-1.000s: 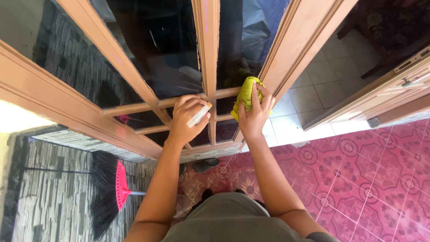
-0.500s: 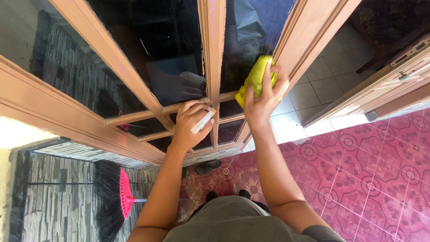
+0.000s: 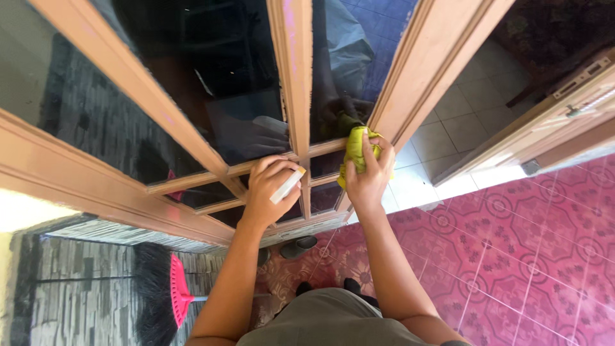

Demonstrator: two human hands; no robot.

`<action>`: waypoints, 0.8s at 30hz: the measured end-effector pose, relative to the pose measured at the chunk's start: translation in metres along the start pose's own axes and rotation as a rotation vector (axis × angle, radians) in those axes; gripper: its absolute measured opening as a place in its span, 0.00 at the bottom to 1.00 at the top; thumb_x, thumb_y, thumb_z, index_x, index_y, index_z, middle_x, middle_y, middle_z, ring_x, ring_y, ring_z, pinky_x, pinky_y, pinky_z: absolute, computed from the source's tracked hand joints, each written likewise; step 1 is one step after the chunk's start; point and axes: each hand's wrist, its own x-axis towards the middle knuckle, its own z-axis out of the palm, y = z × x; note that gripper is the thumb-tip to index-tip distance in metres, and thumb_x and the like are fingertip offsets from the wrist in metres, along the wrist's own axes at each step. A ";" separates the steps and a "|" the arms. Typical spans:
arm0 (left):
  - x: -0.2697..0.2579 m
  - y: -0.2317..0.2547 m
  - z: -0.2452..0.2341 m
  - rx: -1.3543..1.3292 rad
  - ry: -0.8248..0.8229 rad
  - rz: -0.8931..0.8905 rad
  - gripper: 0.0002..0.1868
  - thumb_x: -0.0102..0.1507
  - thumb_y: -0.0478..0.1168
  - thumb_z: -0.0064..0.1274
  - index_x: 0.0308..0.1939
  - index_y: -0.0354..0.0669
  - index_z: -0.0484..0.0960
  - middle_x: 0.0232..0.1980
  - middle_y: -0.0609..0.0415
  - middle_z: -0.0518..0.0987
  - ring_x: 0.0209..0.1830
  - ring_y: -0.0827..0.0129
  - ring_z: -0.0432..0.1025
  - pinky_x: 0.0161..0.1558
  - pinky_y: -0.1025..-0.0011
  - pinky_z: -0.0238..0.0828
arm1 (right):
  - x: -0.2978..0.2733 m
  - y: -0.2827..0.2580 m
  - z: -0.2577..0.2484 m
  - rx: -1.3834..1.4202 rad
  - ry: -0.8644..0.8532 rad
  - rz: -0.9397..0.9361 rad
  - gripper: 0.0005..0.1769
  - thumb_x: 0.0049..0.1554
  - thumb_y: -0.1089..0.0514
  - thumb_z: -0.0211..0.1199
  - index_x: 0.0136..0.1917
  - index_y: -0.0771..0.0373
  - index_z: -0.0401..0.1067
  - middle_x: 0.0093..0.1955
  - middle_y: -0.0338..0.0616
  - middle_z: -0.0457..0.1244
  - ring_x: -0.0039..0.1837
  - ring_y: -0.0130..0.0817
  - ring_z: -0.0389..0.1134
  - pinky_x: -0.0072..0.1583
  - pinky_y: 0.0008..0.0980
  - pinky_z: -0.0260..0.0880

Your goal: The person wipes individual panes of glass on a wooden door using a cloth after spraying them with a liquid cleaner.

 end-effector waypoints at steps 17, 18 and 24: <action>-0.008 -0.005 0.005 0.013 0.029 -0.014 0.07 0.54 0.35 0.61 0.36 0.40 0.84 0.45 0.55 0.82 0.56 0.57 0.72 0.58 0.59 0.67 | -0.014 0.009 0.017 0.003 0.040 -0.011 0.35 0.48 0.68 0.64 0.71 0.68 0.71 0.63 0.55 0.58 0.64 0.53 0.56 0.67 0.49 0.58; -0.008 -0.005 0.005 0.007 0.006 -0.012 0.07 0.54 0.35 0.61 0.35 0.41 0.84 0.46 0.55 0.82 0.56 0.57 0.72 0.58 0.59 0.68 | -0.014 0.008 0.020 0.008 0.036 -0.014 0.35 0.48 0.68 0.64 0.71 0.68 0.71 0.63 0.55 0.58 0.64 0.53 0.56 0.67 0.49 0.58; -0.009 -0.003 0.005 0.023 0.022 -0.030 0.07 0.54 0.35 0.60 0.35 0.40 0.83 0.45 0.54 0.82 0.55 0.54 0.71 0.58 0.58 0.67 | -0.025 -0.014 0.034 0.052 -0.006 -0.194 0.33 0.42 0.65 0.65 0.64 0.65 0.75 0.58 0.45 0.62 0.63 0.48 0.58 0.66 0.48 0.55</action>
